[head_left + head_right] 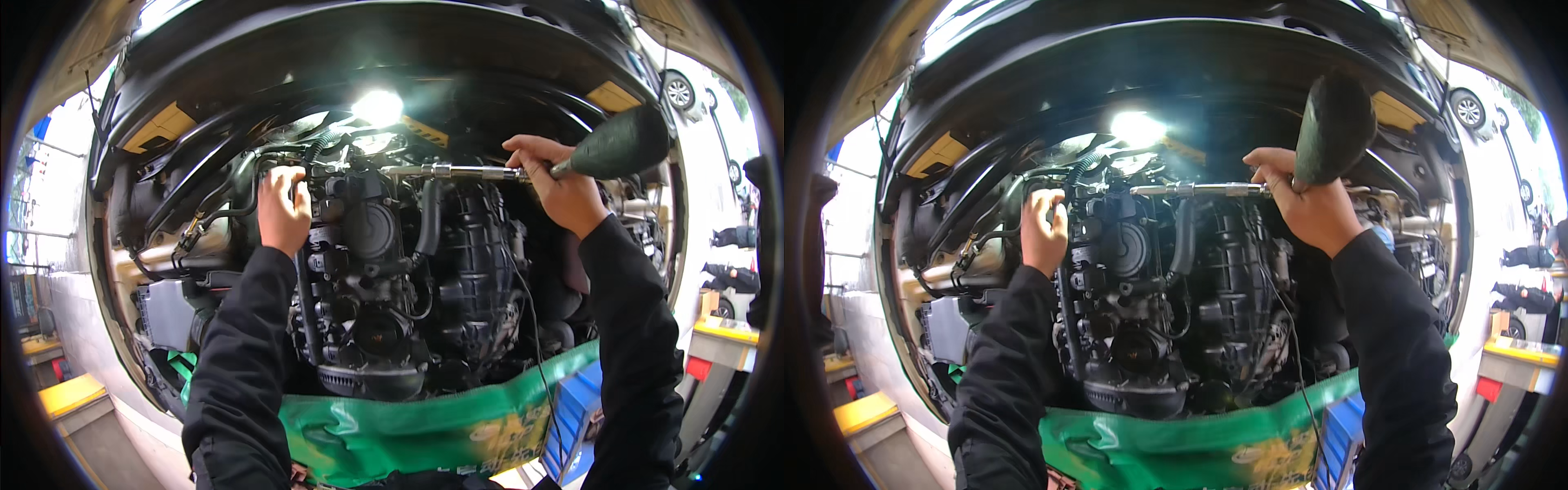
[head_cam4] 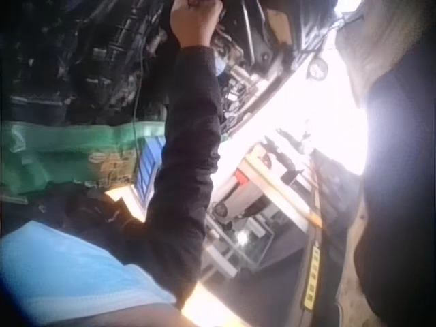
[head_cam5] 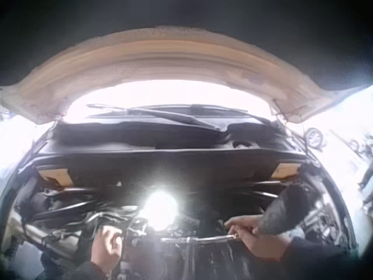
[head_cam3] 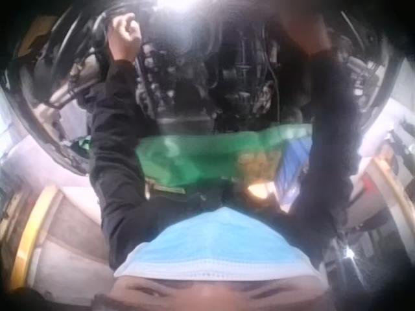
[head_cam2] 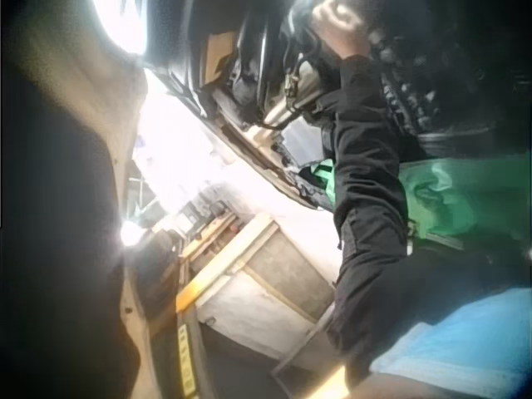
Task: The person works under the hood of a car, using a socket wrench and flashlight to loosen and tighten bolts on the engine. They repeatedly reach into a blue parts bin to select tools and components, then apply them to the engine bay while illuminating the area.
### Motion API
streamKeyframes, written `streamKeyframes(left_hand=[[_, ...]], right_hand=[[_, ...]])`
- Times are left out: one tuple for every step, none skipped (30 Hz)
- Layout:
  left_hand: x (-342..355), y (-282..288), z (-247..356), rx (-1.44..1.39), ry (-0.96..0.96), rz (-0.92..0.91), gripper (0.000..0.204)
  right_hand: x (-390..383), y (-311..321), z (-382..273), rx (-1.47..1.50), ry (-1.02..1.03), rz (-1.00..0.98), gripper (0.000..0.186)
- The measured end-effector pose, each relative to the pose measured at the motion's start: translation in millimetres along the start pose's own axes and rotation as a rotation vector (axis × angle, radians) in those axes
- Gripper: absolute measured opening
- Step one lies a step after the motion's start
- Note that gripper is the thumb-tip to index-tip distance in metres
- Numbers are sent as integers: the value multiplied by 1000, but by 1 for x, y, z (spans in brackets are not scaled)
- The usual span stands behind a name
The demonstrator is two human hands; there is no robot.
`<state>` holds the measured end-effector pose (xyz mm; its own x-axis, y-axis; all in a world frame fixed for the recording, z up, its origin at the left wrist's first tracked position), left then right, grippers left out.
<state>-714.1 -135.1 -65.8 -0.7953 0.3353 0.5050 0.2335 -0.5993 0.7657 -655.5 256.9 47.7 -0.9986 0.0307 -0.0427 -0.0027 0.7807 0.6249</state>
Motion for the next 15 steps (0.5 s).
streamKeyframes(left_hand=[[9, -10, -12, -16, -65, -3, 24], [17, -18, -23, -32, -101, -15, 26], [24, -26, -28, -2, -142, -25, 28], [35, -37, -37, -41, -126, -85, 32], [44, -42, -42, 0, -127, -98, 32], [52, -50, -47, 29, -98, -155, 33], [56, -62, -56, -126, 41, -281, 34], [58, -71, -65, -22, 163, -431, 35], [61, -75, -66, -43, 178, -444, 35], [66, -79, -66, -55, 187, -431, 35], [70, -80, -63, -78, 152, -392, 28], [68, -81, -63, -50, 161, -362, 25], [67, -80, -61, -27, 133, -287, 22], [64, -81, -62, -7, 141, -264, 20], [61, -84, -62, -74, 116, -261, 16]], right_hand=[[14, -7, 9, -8, -35, 5, 22], [25, -13, 14, 11, -11, 10, 23], [34, -19, 19, -22, 9, 23, 23], [42, -22, 23, -52, 22, 32, 23], [45, -26, 26, -85, 52, 52, 24], [49, -28, 34, -129, -8, 47, 23], [51, -32, 36, -104, 23, 13, 23], [52, -35, 44, -103, -42, 7, 23], [53, -39, 46, -102, -14, -10, 23], [54, -42, 50, -108, -21, -9, 23], [56, -45, 53, -113, -26, -7, 23], [58, -47, 56, -118, -28, 0, 22], [60, -49, 59, -123, -29, 8, 22], [63, -50, 59, -117, 0, 14, 22], [66, -49, 63, -132, -29, 30, 22]])
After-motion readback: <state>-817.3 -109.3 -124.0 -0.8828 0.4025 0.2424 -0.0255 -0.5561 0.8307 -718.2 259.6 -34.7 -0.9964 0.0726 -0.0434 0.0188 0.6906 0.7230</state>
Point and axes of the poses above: each hand's wrist, its own x-axis towards the middle knuckle, its own y-axis out of the back of the hand, z = x × y, the point moved 6 cm from there along x, towards the middle knuckle, and after that the axes turned 14 degrees about -y, right-handed, at the moved point
